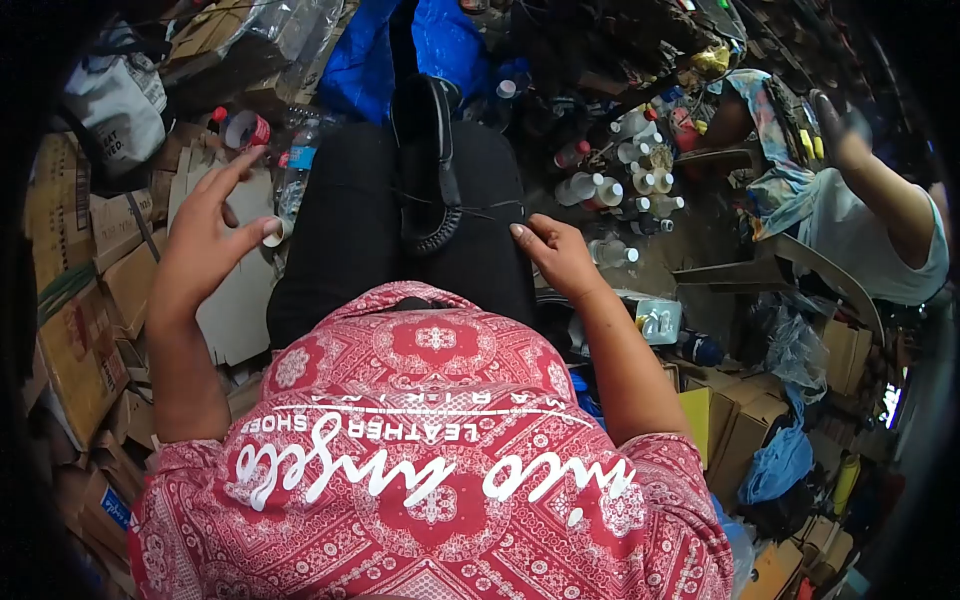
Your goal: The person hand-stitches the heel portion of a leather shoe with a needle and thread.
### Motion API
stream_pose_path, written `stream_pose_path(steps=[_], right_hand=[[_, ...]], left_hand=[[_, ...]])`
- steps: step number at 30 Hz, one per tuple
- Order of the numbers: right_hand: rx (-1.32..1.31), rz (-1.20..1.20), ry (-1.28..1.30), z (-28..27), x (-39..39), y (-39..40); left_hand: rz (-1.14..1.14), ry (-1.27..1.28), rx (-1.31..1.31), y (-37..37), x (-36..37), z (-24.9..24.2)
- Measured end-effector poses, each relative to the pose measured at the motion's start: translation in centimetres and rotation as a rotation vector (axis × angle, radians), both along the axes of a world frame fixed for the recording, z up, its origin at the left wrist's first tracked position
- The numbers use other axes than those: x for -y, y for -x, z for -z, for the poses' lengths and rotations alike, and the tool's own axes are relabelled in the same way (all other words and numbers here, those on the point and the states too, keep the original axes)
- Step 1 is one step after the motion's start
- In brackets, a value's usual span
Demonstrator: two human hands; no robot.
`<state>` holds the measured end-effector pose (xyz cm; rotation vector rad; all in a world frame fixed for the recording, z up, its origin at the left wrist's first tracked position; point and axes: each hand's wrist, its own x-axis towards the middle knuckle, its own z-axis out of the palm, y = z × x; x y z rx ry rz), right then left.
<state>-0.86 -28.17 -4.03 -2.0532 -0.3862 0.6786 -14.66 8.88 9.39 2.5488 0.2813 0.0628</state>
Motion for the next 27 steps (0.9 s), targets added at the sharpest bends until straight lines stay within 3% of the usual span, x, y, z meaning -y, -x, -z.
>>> stream_pose_path(steps=[3,4,6,16,17,22,24,25,27], right_hand=[[0.0,0.004,0.022,-0.5,-0.2,0.1],[0.007,0.005,0.023,-0.8,-0.3,0.3],[0.026,0.016,0.03,-1.1,-0.4,0.6],[0.031,0.065,0.066,-0.9,-0.5,1.2],[0.018,0.057,0.078,-1.0,-0.5,1.1],[-0.03,0.046,-0.001,-1.2,-0.6,0.9],[-0.302,0.125,-0.038,-1.4,-0.2,0.5],[-0.303,0.123,-0.036,-1.1,0.1,0.3],[-0.499,0.201,-0.366,-0.6,1.1,-0.2]], left_hand=[[0.334,0.657,0.102,0.7,3.9,-5.5],[0.634,0.828,0.294,0.5,4.9,-5.7],[0.984,1.413,0.342,0.3,8.0,-7.0],[0.575,1.746,0.277,4.0,12.0,-12.6],[0.403,1.62,0.295,6.2,12.5,-13.1],[0.404,1.707,0.38,6.1,13.9,-12.3],[0.381,1.746,0.423,6.1,14.5,-11.9],[0.373,1.766,0.444,6.0,14.7,-11.8],[0.386,1.79,0.458,6.0,14.4,-12.2]])
